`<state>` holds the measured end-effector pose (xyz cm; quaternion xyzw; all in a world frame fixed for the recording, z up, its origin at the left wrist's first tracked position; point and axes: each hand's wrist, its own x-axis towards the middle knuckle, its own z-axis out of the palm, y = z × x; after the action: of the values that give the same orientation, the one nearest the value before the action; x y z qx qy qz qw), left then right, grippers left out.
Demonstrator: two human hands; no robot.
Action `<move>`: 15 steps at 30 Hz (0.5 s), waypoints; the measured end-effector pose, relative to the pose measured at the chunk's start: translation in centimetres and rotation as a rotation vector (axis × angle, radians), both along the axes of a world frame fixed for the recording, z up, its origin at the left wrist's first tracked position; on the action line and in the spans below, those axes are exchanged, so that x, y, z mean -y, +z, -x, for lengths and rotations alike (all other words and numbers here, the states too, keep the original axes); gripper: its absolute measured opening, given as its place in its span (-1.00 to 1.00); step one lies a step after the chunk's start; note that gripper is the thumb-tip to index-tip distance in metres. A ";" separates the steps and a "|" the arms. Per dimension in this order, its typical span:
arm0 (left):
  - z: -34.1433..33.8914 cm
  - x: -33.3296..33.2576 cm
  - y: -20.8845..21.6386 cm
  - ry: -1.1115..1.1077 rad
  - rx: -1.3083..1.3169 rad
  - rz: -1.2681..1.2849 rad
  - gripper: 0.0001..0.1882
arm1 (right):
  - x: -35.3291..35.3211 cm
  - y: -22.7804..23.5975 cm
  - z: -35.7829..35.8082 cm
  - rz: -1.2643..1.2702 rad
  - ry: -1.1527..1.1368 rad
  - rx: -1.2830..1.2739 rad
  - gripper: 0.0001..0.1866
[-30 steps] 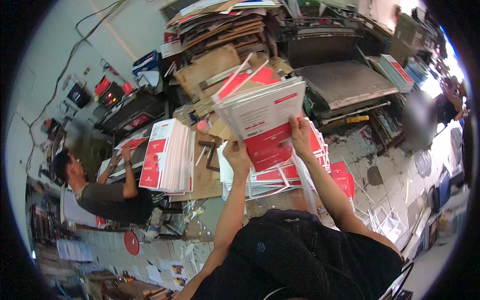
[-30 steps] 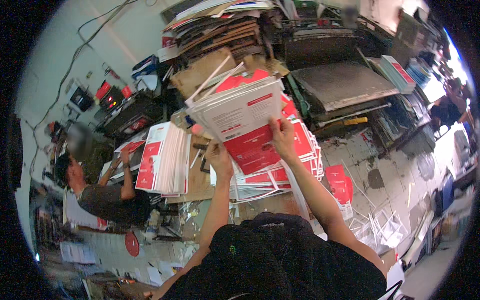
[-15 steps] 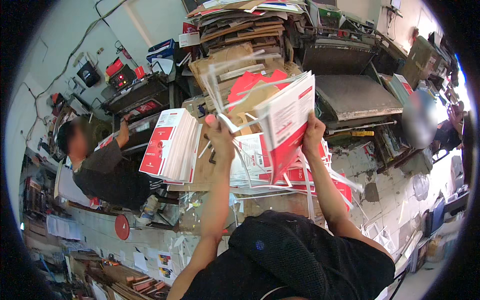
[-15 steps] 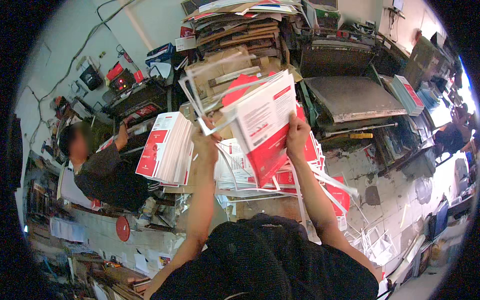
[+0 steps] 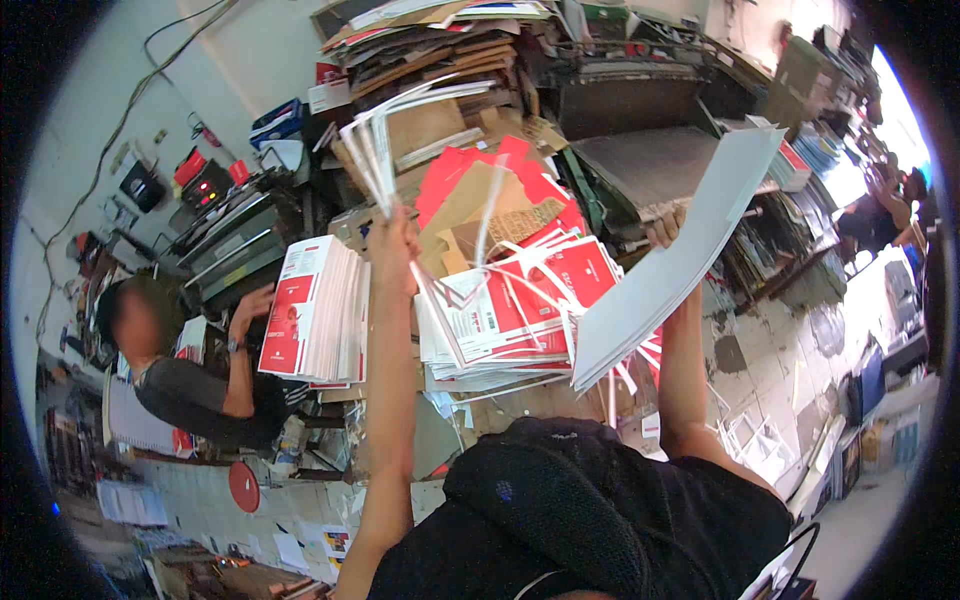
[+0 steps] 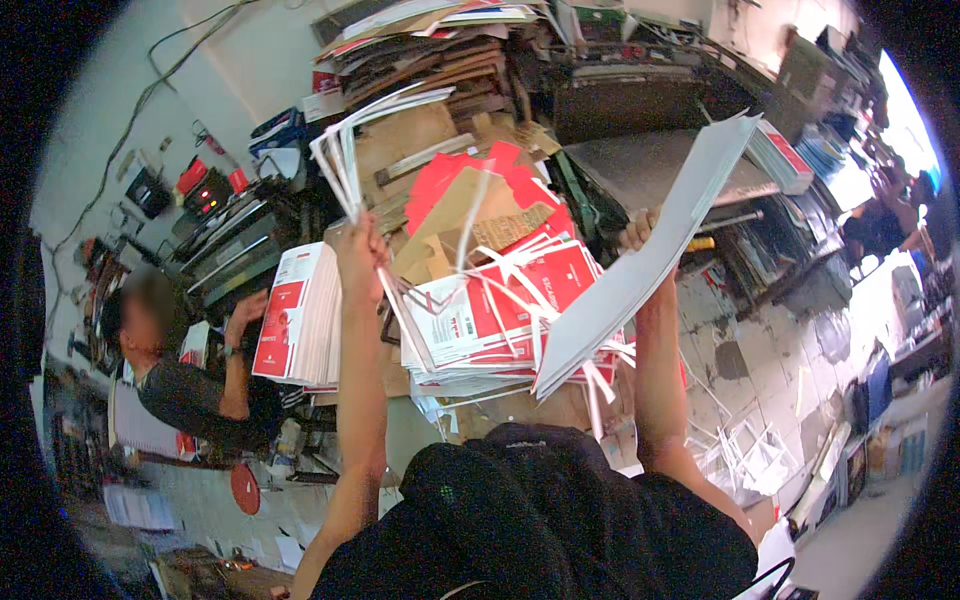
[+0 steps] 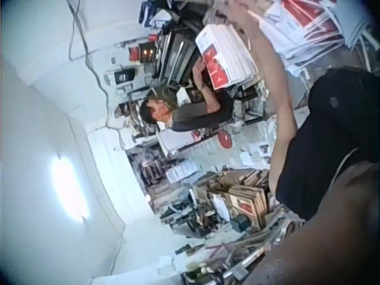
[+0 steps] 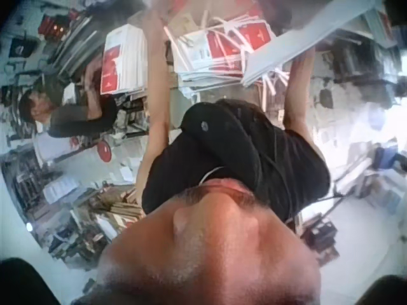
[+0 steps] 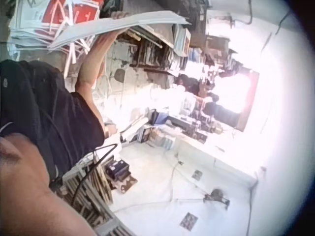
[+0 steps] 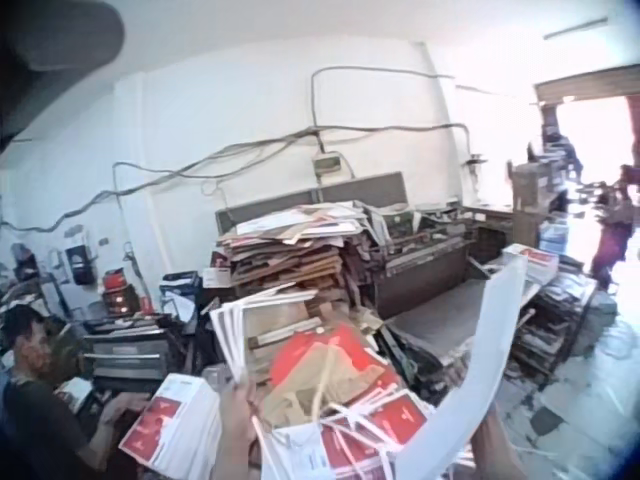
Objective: The person peels scrap border paper from die-cut printed sheets by hand, separates the waste strips, and aligns and stacks the printed sheets on the worktable.
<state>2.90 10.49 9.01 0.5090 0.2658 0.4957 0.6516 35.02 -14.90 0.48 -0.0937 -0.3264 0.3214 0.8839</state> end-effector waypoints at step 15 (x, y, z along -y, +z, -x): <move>-11.0 13.1 -10.5 -1.129 -0.515 -0.310 -0.48 | 8.1 -1.4 -1.0 -0.313 -0.024 -0.075 -0.82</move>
<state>13.88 -2.59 -1.49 0.7619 0.0301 -0.0294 0.6464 36.01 -23.04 -0.88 0.0534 -0.3380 0.2591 0.9032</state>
